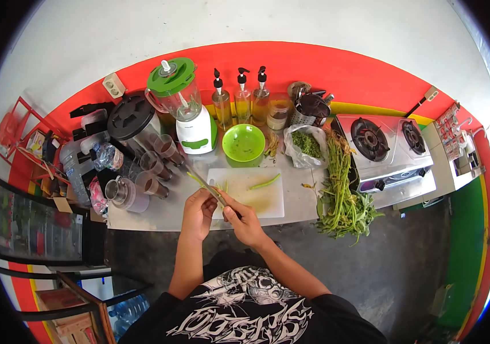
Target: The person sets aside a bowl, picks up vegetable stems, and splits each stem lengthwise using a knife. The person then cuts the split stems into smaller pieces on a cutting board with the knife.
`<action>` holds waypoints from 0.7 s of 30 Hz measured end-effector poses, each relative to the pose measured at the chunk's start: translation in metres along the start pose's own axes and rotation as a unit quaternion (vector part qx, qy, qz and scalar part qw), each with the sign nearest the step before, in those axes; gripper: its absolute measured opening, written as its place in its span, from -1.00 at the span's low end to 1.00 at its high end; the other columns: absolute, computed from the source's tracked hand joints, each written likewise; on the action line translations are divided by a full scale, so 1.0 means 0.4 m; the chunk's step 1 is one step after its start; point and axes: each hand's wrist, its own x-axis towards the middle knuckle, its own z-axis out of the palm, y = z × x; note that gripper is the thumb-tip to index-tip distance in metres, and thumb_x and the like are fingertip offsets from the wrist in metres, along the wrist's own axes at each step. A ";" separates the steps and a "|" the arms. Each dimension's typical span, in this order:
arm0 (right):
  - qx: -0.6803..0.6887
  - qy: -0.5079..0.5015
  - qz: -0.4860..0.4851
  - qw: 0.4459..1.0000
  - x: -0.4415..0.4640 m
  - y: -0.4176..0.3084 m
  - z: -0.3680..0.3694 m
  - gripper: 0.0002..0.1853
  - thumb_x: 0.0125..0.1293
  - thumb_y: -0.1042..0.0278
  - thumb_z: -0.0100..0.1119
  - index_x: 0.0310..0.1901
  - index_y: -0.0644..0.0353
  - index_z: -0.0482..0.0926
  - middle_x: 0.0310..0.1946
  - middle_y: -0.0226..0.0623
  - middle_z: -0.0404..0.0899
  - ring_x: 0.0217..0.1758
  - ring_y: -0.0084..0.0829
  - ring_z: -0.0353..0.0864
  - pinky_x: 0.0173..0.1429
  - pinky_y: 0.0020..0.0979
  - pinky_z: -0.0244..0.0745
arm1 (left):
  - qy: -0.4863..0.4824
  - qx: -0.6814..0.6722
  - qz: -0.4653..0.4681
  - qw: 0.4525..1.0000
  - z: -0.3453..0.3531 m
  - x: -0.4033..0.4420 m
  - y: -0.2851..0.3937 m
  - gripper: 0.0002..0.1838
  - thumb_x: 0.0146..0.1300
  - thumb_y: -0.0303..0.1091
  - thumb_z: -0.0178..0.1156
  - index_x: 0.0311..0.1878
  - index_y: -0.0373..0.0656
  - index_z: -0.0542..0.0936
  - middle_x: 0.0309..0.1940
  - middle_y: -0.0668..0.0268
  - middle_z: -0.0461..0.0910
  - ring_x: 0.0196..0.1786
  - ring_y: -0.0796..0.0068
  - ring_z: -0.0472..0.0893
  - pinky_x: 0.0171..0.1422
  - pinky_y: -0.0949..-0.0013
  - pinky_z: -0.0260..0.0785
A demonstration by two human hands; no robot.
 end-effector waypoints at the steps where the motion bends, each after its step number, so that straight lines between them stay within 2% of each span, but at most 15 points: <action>1: -0.001 -0.001 0.000 1.000 -0.003 -0.001 0.001 -0.51 0.60 0.27 -0.01 0.49 0.13 0.33 -0.42 -0.50 0.40 -0.34 -0.60 0.35 -0.21 -0.52 0.37 | 0.025 -0.007 0.017 1.000 0.005 -0.001 0.003 -0.89 0.41 -0.41 0.21 -0.15 -0.24 0.65 -0.36 0.42 0.63 -0.31 0.67 0.55 -0.14 0.57 0.40; 3: 0.051 -0.022 0.043 0.998 -0.011 -0.003 0.001 -0.45 0.63 0.15 -0.06 0.54 0.15 0.23 -0.39 -0.50 0.39 -0.35 -0.66 0.27 -0.26 -0.60 0.25 | 0.044 -0.014 0.057 0.997 -0.001 0.007 -0.002 -0.88 0.42 -0.38 0.24 -0.12 -0.22 0.65 -0.35 0.44 0.62 -0.32 0.69 0.54 -0.16 0.58 0.38; 7: 0.025 -0.034 0.025 0.999 -0.018 0.007 0.005 -0.44 0.63 0.14 -0.06 0.54 0.17 0.22 -0.38 -0.49 0.40 -0.35 -0.68 0.27 -0.30 -0.62 0.23 | 0.035 0.026 0.071 0.997 -0.020 0.005 -0.007 -0.91 0.38 -0.41 0.28 -0.16 -0.23 0.67 -0.37 0.43 0.63 -0.34 0.68 0.54 -0.17 0.56 0.37; 9: -0.016 -0.028 0.004 0.999 -0.020 0.004 0.008 -0.44 0.63 0.13 -0.06 0.54 0.18 0.22 -0.37 -0.50 0.40 -0.36 -0.69 0.27 -0.32 -0.63 0.22 | 0.042 0.113 0.084 0.989 -0.011 -0.006 -0.006 -0.89 0.36 -0.40 0.31 -0.21 -0.25 0.68 -0.40 0.42 0.64 -0.35 0.66 0.54 -0.16 0.54 0.37; 12: -0.004 -0.028 0.018 0.999 -0.021 -0.007 0.011 -0.44 0.63 0.13 -0.06 0.54 0.18 0.22 -0.37 -0.49 0.41 -0.36 -0.69 0.28 -0.32 -0.64 0.22 | 0.024 0.088 0.073 0.993 -0.019 -0.009 -0.012 -0.92 0.36 -0.47 0.25 -0.19 -0.27 0.67 -0.40 0.43 0.61 -0.35 0.67 0.53 -0.20 0.56 0.36; 15: 0.010 -0.026 0.031 0.999 -0.025 -0.010 0.010 -0.44 0.64 0.12 -0.07 0.54 0.17 0.22 -0.38 -0.49 0.42 -0.37 -0.70 0.26 -0.32 -0.63 0.21 | 0.006 0.072 0.056 0.996 -0.026 -0.011 -0.001 -0.91 0.38 -0.45 0.25 -0.18 -0.28 0.66 -0.39 0.42 0.61 -0.36 0.65 0.52 -0.20 0.56 0.36; 18: 0.061 -0.024 0.071 0.995 -0.034 -0.014 0.013 -0.43 0.63 0.11 -0.07 0.54 0.15 0.21 -0.37 -0.49 0.42 -0.40 -0.70 0.23 -0.34 -0.63 0.19 | 0.039 0.026 0.074 0.996 -0.009 -0.022 0.004 -0.89 0.39 -0.42 0.27 -0.19 -0.28 0.66 -0.39 0.41 0.61 -0.38 0.64 0.49 -0.22 0.54 0.33; 21: 0.066 -0.035 0.049 0.996 -0.038 -0.006 0.022 -0.42 0.63 0.09 -0.07 0.55 0.15 0.21 -0.38 -0.49 0.41 -0.43 -0.70 0.20 -0.36 -0.62 0.17 | 0.037 0.060 0.074 0.995 -0.022 -0.024 -0.003 -0.88 0.40 -0.41 0.28 -0.20 -0.27 0.66 -0.40 0.42 0.61 -0.38 0.64 0.48 -0.22 0.54 0.33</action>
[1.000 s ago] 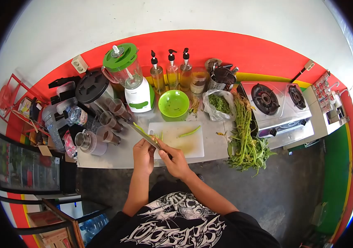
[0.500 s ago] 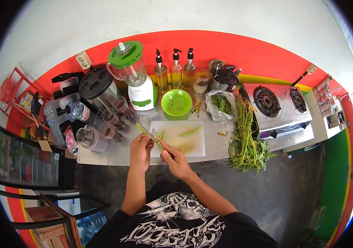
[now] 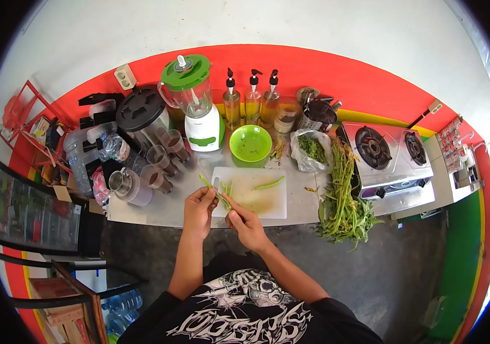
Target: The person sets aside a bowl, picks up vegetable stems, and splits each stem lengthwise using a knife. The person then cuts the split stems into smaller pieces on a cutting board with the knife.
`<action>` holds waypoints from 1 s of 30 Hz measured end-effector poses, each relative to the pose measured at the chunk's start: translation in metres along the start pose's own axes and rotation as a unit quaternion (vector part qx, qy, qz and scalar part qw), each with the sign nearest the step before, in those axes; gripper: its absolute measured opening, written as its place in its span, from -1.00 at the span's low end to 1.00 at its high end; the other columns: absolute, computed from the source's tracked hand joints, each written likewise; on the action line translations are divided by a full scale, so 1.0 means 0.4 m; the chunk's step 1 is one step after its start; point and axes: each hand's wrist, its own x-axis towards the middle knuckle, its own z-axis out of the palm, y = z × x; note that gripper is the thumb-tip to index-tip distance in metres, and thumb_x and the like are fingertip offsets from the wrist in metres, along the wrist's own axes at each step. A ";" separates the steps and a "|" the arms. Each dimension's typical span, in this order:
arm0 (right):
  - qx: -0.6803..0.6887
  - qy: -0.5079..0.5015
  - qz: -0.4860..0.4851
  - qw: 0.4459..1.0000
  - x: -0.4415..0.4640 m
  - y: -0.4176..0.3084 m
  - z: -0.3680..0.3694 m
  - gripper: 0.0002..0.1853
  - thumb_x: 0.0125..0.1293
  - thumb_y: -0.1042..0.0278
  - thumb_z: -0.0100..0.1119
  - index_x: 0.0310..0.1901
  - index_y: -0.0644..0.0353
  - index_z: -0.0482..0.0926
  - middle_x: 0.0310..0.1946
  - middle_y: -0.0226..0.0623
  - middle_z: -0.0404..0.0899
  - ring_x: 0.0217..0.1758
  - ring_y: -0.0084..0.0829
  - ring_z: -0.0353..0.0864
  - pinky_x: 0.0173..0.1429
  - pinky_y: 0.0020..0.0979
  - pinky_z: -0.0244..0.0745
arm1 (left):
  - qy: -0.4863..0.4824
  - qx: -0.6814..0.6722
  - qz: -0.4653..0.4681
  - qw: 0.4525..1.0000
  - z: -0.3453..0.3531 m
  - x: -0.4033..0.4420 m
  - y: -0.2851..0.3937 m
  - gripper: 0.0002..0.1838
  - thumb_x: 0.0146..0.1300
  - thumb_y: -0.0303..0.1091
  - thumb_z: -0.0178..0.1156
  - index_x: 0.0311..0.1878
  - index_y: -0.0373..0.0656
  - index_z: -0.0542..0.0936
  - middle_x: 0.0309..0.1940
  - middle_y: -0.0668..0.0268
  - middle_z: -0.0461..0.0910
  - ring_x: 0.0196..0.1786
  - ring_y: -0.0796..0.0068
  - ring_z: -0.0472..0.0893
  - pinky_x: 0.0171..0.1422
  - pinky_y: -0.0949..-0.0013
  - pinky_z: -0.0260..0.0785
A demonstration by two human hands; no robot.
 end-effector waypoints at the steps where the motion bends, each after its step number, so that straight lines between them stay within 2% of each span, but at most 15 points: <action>1: -0.001 -0.001 0.002 1.000 -0.001 0.000 0.001 -0.42 0.63 0.09 -0.07 0.55 0.15 0.21 -0.38 -0.49 0.41 -0.43 -0.70 0.20 -0.36 -0.62 0.17 | 0.001 -0.001 -0.001 1.000 -0.006 0.000 -0.004 -0.88 0.40 -0.41 0.28 -0.20 -0.27 0.66 -0.40 0.42 0.61 -0.38 0.64 0.48 -0.22 0.54 0.33; 4: -0.026 -0.002 -0.008 1.000 -0.005 -0.006 0.001 -0.42 0.63 0.09 -0.06 0.55 0.15 0.21 -0.41 -0.49 0.39 -0.43 -0.69 0.21 -0.37 -0.61 0.16 | -0.018 0.013 0.000 1.000 -0.017 -0.003 -0.004 -0.89 0.38 -0.40 0.31 -0.21 -0.26 0.67 -0.40 0.42 0.61 -0.38 0.65 0.48 -0.20 0.55 0.34; 7: 0.018 -0.005 0.005 1.000 -0.008 -0.004 -0.002 -0.42 0.63 0.08 -0.06 0.55 0.15 0.21 -0.42 -0.50 0.36 -0.42 -0.69 0.21 -0.38 -0.61 0.15 | -0.026 0.004 -0.023 0.999 -0.022 -0.007 0.001 -0.89 0.37 -0.40 0.31 -0.22 -0.25 0.67 -0.37 0.42 0.62 -0.35 0.66 0.48 -0.19 0.56 0.34; 9: -0.014 -0.025 0.014 0.999 -0.011 0.006 -0.004 -0.42 0.63 0.07 -0.07 0.54 0.15 0.22 -0.41 -0.50 0.36 -0.42 -0.68 0.21 -0.38 -0.61 0.14 | -0.033 -0.062 -0.016 0.997 -0.031 0.000 -0.006 -0.89 0.38 -0.39 0.31 -0.23 -0.24 0.67 -0.30 0.42 0.62 -0.32 0.66 0.48 -0.20 0.55 0.32; 13: -0.011 -0.030 0.003 1.000 -0.014 0.003 0.007 -0.42 0.63 0.06 -0.08 0.54 0.13 0.23 -0.40 -0.50 0.36 -0.42 -0.68 0.21 -0.38 -0.60 0.14 | -0.030 -0.081 -0.009 0.996 -0.029 0.000 -0.031 -0.80 0.35 -0.31 0.37 -0.20 -0.28 0.69 -0.39 0.42 0.64 -0.35 0.67 0.47 -0.20 0.54 0.32; 19: 0.009 -0.006 0.011 1.000 -0.017 -0.017 0.024 -0.41 0.63 0.09 -0.08 0.57 0.09 0.16 -0.40 -0.49 0.37 -0.46 -0.70 0.15 -0.40 -0.62 0.10 | -0.100 -0.170 0.026 0.980 -0.034 0.006 -0.068 -0.84 0.38 -0.30 0.32 -0.16 -0.21 0.69 -0.25 0.40 0.66 -0.32 0.65 0.50 -0.15 0.53 0.39; 22: 0.026 -0.016 0.005 1.000 -0.016 -0.025 0.030 -0.40 0.64 0.13 -0.10 0.59 0.08 0.10 -0.40 -0.49 0.36 -0.48 -0.71 0.11 -0.40 -0.63 0.06 | -0.118 -0.203 0.005 0.972 -0.027 -0.006 -0.084 -0.80 0.40 -0.23 0.30 -0.10 -0.17 0.68 -0.22 0.39 0.66 -0.30 0.63 0.52 -0.13 0.50 0.43; 24: 0.026 -0.014 0.009 1.000 -0.013 -0.017 0.032 -0.40 0.64 0.16 -0.11 0.60 0.08 0.08 -0.39 -0.52 0.35 -0.48 -0.71 0.10 -0.41 -0.63 0.03 | -0.155 -0.220 -0.077 0.960 -0.025 -0.019 -0.086 -0.72 0.40 -0.15 0.28 -0.02 -0.14 0.66 -0.26 0.39 0.66 -0.34 0.60 0.56 -0.22 0.49 0.45; 27: 0.031 -0.016 0.000 0.999 -0.009 -0.014 0.032 -0.40 0.64 0.16 -0.11 0.60 0.08 0.07 -0.36 -0.55 0.33 -0.46 -0.71 0.10 -0.40 -0.63 0.02 | -0.185 -0.215 -0.093 0.954 -0.021 -0.030 -0.074 -0.66 0.39 -0.09 0.28 0.05 -0.11 0.63 -0.30 0.42 0.66 -0.40 0.59 0.58 -0.34 0.49 0.45; 30: 0.010 -0.017 0.003 1.000 -0.014 -0.015 0.031 -0.40 0.64 0.16 -0.11 0.60 0.09 0.08 -0.35 -0.56 0.32 -0.44 -0.72 0.10 -0.39 -0.63 0.02 | -0.173 -0.195 -0.089 0.961 -0.017 -0.031 -0.072 -0.65 0.39 -0.07 0.27 0.06 -0.10 0.62 -0.33 0.42 0.67 -0.44 0.58 0.59 -0.41 0.52 0.42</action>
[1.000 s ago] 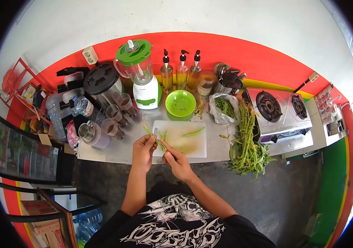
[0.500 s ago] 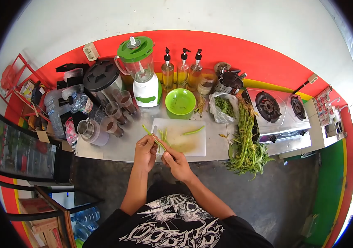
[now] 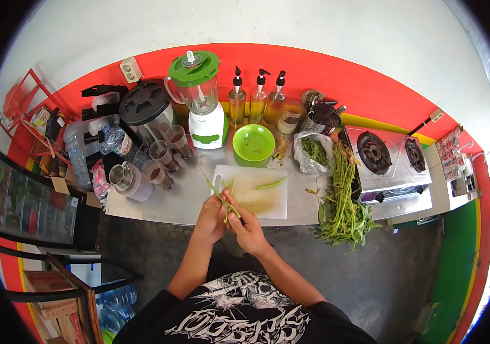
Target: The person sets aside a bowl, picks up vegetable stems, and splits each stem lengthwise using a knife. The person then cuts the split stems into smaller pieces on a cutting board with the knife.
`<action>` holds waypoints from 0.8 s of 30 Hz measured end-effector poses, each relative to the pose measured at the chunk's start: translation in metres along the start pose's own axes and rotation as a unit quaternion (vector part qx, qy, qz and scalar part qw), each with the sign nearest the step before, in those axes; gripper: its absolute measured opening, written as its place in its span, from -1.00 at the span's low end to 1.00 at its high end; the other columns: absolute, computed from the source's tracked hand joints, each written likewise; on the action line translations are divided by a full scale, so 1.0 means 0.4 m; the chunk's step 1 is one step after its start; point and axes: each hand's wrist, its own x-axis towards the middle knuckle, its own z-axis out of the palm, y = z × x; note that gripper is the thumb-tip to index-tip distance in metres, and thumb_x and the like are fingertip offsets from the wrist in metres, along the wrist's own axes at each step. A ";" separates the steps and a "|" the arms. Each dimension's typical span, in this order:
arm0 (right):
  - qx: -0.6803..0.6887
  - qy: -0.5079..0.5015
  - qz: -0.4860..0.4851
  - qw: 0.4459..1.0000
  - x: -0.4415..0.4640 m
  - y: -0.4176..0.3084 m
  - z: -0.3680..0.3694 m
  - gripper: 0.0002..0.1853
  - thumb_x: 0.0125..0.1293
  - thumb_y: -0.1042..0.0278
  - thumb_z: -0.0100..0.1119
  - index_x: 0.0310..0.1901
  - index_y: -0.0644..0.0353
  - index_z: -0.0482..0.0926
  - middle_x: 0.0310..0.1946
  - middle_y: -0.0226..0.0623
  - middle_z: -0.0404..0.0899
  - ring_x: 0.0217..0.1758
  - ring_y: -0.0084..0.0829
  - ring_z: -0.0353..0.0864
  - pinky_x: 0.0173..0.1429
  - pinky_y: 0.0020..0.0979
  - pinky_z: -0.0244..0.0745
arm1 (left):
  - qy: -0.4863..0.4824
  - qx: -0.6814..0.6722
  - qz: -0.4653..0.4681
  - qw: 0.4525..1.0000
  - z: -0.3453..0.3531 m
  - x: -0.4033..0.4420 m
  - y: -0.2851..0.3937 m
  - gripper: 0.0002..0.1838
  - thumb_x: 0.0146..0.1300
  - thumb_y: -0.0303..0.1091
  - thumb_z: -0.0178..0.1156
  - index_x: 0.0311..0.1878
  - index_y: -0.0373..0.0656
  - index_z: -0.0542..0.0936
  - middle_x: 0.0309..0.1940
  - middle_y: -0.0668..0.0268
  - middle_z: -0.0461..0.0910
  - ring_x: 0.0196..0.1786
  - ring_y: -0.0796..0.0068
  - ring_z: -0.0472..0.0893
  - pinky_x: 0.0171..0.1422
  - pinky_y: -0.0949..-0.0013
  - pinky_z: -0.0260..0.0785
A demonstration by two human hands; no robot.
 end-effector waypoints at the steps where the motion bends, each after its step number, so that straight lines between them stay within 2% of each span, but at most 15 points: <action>1: 0.000 -0.001 0.001 1.000 0.002 -0.004 0.005 -0.40 0.64 0.16 -0.11 0.60 0.09 0.08 -0.35 -0.56 0.32 -0.44 -0.72 0.10 -0.39 -0.63 0.02 | 0.001 0.000 0.001 1.000 -0.002 0.000 -0.005 -0.65 0.39 -0.07 0.27 0.06 -0.10 0.62 -0.33 0.42 0.67 -0.44 0.58 0.59 -0.41 0.52 0.42; 7: 0.015 0.018 -0.008 1.000 0.004 -0.022 0.012 -0.38 0.64 0.11 -0.10 0.60 0.11 0.06 -0.33 -0.55 0.32 -0.44 -0.72 0.12 -0.39 -0.63 0.04 | -0.018 0.040 0.002 0.999 -0.014 0.001 -0.005 -0.64 0.42 -0.03 0.24 0.03 -0.12 0.62 -0.30 0.40 0.68 -0.41 0.62 0.59 -0.39 0.53 0.44; 9: 0.076 0.005 -0.004 0.997 0.003 -0.013 0.003 -0.46 0.64 0.27 -0.10 0.58 0.09 0.16 -0.25 -0.57 0.38 -0.39 -0.70 0.21 -0.35 -0.63 0.14 | -0.042 0.026 0.010 0.999 -0.021 0.004 -0.004 -0.64 0.44 -0.03 0.21 0.01 -0.14 0.62 -0.29 0.41 0.68 -0.39 0.62 0.61 -0.37 0.53 0.46; 16: 0.094 0.004 0.016 0.995 0.007 -0.042 0.006 -0.42 0.65 0.19 -0.12 0.60 0.06 0.09 -0.32 -0.60 0.32 -0.41 -0.74 0.16 -0.37 -0.66 0.07 | -0.044 0.065 0.031 0.996 0.027 0.008 0.017 -0.64 0.46 -0.04 0.20 0.05 -0.15 0.61 -0.20 0.37 0.69 -0.27 0.59 0.66 -0.30 0.50 0.50; 18: 0.099 -0.005 0.008 0.995 0.008 -0.029 -0.003 -0.40 0.64 0.16 -0.10 0.60 0.06 0.07 -0.33 -0.61 0.29 -0.41 -0.74 0.16 -0.37 -0.66 0.08 | 0.029 0.067 0.059 0.996 0.066 0.006 0.023 -0.66 0.45 -0.08 0.21 0.06 -0.14 0.62 -0.20 0.36 0.70 -0.24 0.57 0.66 -0.20 0.45 0.53; 19: 0.099 -0.005 0.007 0.995 0.009 -0.024 -0.005 -0.40 0.64 0.16 -0.10 0.60 0.06 0.07 -0.33 -0.61 0.29 -0.41 -0.74 0.16 -0.37 -0.66 0.08 | 0.028 0.068 0.060 0.996 0.060 0.009 0.024 -0.66 0.45 -0.08 0.21 0.06 -0.14 0.62 -0.20 0.36 0.70 -0.24 0.57 0.66 -0.20 0.45 0.53; 21: 0.094 -0.009 -0.006 0.995 0.009 -0.019 -0.007 -0.39 0.64 0.15 -0.09 0.60 0.07 0.07 -0.18 -0.60 0.42 -0.41 -0.74 0.16 -0.37 -0.66 0.09 | -0.015 0.057 0.039 0.998 0.031 0.016 0.025 -0.68 0.44 -0.13 0.24 0.07 -0.16 0.62 -0.21 0.37 0.70 -0.22 0.56 0.65 -0.15 0.44 0.50; 22: 0.094 -0.009 -0.007 0.995 0.012 -0.019 -0.006 -0.39 0.64 0.15 -0.09 0.60 0.07 0.07 -0.18 -0.60 0.42 -0.41 -0.74 0.16 -0.37 -0.66 0.09 | -0.016 0.058 0.040 0.997 0.012 0.020 0.025 -0.68 0.44 -0.13 0.24 0.07 -0.16 0.62 -0.21 0.37 0.70 -0.22 0.56 0.65 -0.15 0.44 0.50; 24: 0.086 0.023 -0.010 0.996 0.017 -0.019 0.001 -0.40 0.64 0.17 -0.10 0.60 0.09 0.07 0.09 -0.57 0.47 -0.40 -0.73 0.16 -0.37 -0.66 0.11 | -0.065 0.085 0.000 0.994 -0.012 0.026 0.031 -0.69 0.42 -0.16 0.26 0.05 -0.17 0.63 -0.20 0.39 0.69 -0.21 0.58 0.63 -0.18 0.47 0.45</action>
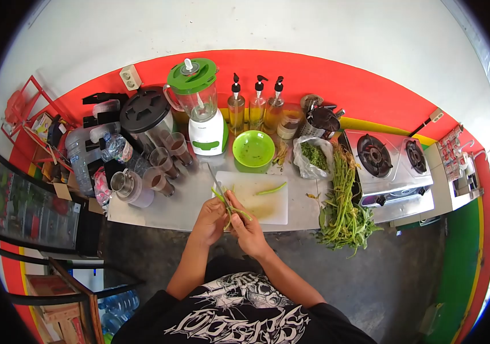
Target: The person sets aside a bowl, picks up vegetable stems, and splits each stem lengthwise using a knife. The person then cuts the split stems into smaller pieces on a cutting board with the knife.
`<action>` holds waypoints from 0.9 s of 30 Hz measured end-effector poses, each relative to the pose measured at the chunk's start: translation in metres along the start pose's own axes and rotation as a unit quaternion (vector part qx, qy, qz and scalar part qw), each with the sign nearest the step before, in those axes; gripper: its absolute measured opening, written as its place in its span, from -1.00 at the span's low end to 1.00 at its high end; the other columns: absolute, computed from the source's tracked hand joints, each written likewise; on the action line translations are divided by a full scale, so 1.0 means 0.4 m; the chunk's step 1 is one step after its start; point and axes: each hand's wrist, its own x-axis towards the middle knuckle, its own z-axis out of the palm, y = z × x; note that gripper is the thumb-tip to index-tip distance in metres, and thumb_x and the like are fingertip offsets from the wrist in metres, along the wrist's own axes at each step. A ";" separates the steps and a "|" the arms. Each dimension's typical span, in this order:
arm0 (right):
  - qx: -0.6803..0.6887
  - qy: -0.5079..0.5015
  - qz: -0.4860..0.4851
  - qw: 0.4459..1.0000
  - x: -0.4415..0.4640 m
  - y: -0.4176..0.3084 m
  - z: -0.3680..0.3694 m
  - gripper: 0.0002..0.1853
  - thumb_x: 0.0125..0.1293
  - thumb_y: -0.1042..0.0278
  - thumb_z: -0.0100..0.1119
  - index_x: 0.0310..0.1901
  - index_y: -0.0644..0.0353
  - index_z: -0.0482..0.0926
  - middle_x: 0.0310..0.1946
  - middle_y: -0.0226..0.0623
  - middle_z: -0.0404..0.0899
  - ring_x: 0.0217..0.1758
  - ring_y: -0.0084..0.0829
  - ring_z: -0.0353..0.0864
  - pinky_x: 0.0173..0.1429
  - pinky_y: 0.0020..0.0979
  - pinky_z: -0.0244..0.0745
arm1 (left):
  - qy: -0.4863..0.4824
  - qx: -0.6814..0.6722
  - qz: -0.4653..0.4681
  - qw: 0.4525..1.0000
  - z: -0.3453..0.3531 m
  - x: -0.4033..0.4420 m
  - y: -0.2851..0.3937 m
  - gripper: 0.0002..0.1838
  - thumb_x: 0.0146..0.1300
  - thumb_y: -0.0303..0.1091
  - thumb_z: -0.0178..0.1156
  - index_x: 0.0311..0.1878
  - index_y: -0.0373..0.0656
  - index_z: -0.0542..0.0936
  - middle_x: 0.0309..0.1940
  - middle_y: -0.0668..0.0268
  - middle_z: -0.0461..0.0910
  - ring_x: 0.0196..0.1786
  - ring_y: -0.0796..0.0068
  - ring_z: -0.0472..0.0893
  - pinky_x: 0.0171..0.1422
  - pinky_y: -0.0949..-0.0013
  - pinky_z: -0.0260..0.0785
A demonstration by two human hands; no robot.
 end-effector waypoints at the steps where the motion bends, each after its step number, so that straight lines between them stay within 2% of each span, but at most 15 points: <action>1: 0.000 0.000 -0.001 1.000 0.003 -0.001 -0.001 -0.40 0.64 0.17 -0.10 0.60 0.09 0.07 0.09 -0.57 0.47 -0.40 -0.73 0.16 -0.37 -0.66 0.11 | 0.000 0.001 0.000 1.000 -0.002 0.000 0.005 -0.69 0.42 -0.16 0.26 0.05 -0.17 0.63 -0.20 0.39 0.69 -0.21 0.58 0.63 -0.18 0.47 0.45; 3: -0.003 -0.029 -0.024 0.999 0.012 -0.009 0.000 -0.40 0.64 0.18 -0.11 0.60 0.10 0.06 0.29 -0.57 0.41 -0.38 -0.72 0.16 -0.36 -0.66 0.11 | -0.010 0.016 -0.007 1.000 0.003 -0.002 0.021 -0.71 0.42 -0.18 0.27 0.02 -0.19 0.65 -0.18 0.38 0.68 -0.22 0.58 0.61 -0.20 0.49 0.41; 4: -0.003 -0.029 -0.024 0.999 0.014 -0.017 0.005 -0.40 0.64 0.18 -0.11 0.60 0.10 0.06 0.29 -0.57 0.41 -0.38 -0.72 0.16 -0.36 -0.66 0.11 | -0.011 0.016 -0.007 1.000 0.009 -0.001 0.030 -0.71 0.42 -0.18 0.27 0.02 -0.19 0.65 -0.18 0.38 0.68 -0.22 0.58 0.61 -0.20 0.49 0.41; 7: -0.022 -0.004 0.002 1.000 0.013 -0.039 0.021 -0.40 0.64 0.18 -0.12 0.60 0.10 0.06 0.18 -0.57 0.45 -0.38 -0.72 0.15 -0.37 -0.65 0.11 | -0.015 0.040 0.020 0.999 0.008 0.002 0.040 -0.71 0.43 -0.18 0.26 0.02 -0.20 0.64 -0.17 0.36 0.68 -0.24 0.57 0.62 -0.21 0.48 0.45; 9: 0.005 -0.014 0.001 1.000 0.015 -0.044 0.021 -0.40 0.64 0.18 -0.12 0.60 0.10 0.06 -0.03 -0.59 0.45 -0.40 -0.73 0.11 -0.38 -0.65 0.06 | -0.023 -0.014 0.015 1.000 -0.002 0.007 0.033 -0.69 0.44 -0.17 0.25 0.05 -0.21 0.63 -0.15 0.34 0.68 -0.21 0.54 0.64 -0.22 0.48 0.49; 10: 0.005 -0.013 0.001 1.000 0.016 -0.048 0.022 -0.40 0.64 0.18 -0.12 0.60 0.10 0.06 -0.03 -0.59 0.45 -0.40 -0.73 0.11 -0.38 -0.65 0.06 | -0.024 -0.014 0.015 1.000 0.003 0.009 0.036 -0.69 0.44 -0.17 0.25 0.05 -0.21 0.63 -0.15 0.34 0.68 -0.21 0.54 0.64 -0.22 0.48 0.49; 12: 0.017 -0.021 0.020 0.999 0.016 -0.055 0.022 -0.40 0.65 0.17 -0.12 0.60 0.11 0.06 -0.24 -0.60 0.36 -0.41 -0.73 0.09 -0.39 -0.65 0.01 | -0.005 0.010 0.020 1.000 0.022 0.010 0.042 -0.63 0.40 -0.15 0.30 0.11 -0.20 0.61 -0.08 0.35 0.67 -0.08 0.49 0.65 -0.01 0.37 0.51; 15: 0.010 -0.025 0.006 1.000 0.017 -0.044 0.013 -0.39 0.64 0.14 -0.11 0.60 0.12 0.06 -0.32 -0.60 0.31 -0.41 -0.72 0.07 -0.38 -0.65 -0.01 | 0.005 -0.004 0.041 0.999 0.028 0.020 0.037 -0.66 0.41 -0.17 0.28 0.08 -0.21 0.61 -0.08 0.34 0.66 -0.05 0.48 0.65 0.06 0.36 0.51; 16: 0.010 -0.025 0.007 1.000 0.018 -0.043 0.012 -0.39 0.64 0.14 -0.11 0.60 0.12 0.06 -0.32 -0.60 0.31 -0.41 -0.72 0.07 -0.38 -0.65 -0.01 | 0.005 -0.004 0.042 0.999 0.024 0.022 0.036 -0.66 0.41 -0.17 0.28 0.08 -0.21 0.61 -0.08 0.34 0.66 -0.05 0.48 0.65 0.06 0.36 0.51; 18: -0.012 -0.032 -0.006 0.999 0.019 -0.040 0.010 -0.37 0.63 0.11 -0.10 0.60 0.12 0.04 -0.33 -0.58 0.32 -0.41 -0.71 0.09 -0.37 -0.66 0.01 | -0.005 0.021 0.049 0.999 0.013 0.023 0.034 -0.70 0.45 -0.22 0.24 0.05 -0.25 0.63 -0.20 0.33 0.69 -0.20 0.53 0.66 -0.21 0.45 0.51; 22: -0.048 -0.025 -0.023 0.998 0.023 -0.051 0.009 -0.33 0.62 0.06 -0.08 0.61 0.12 0.03 -0.29 -0.57 0.34 -0.38 -0.69 0.15 -0.36 -0.65 0.05 | -0.054 0.039 -0.026 0.997 0.000 0.012 0.058 -0.71 0.43 -0.25 0.25 0.06 -0.26 0.63 -0.22 0.32 0.70 -0.24 0.52 0.65 -0.23 0.44 0.49; 25: -0.058 -0.019 -0.025 0.998 0.019 -0.063 0.012 -0.31 0.61 0.03 -0.06 0.61 0.10 0.01 -0.22 -0.55 0.36 -0.35 -0.67 0.22 -0.36 -0.63 0.08 | -0.078 0.035 -0.038 0.996 0.003 0.014 0.066 -0.69 0.42 -0.25 0.27 0.08 -0.26 0.63 -0.15 0.31 0.70 -0.18 0.52 0.63 -0.12 0.42 0.47; 27: -0.029 -0.016 0.006 0.999 0.016 -0.064 0.007 -0.30 0.61 0.02 -0.04 0.62 0.08 0.00 -0.17 -0.54 0.37 -0.33 -0.67 0.25 -0.36 -0.62 0.10 | -0.060 0.056 0.003 0.997 -0.006 0.017 0.057 -0.67 0.42 -0.25 0.28 0.11 -0.26 0.63 -0.06 0.32 0.68 -0.05 0.52 0.60 0.08 0.39 0.42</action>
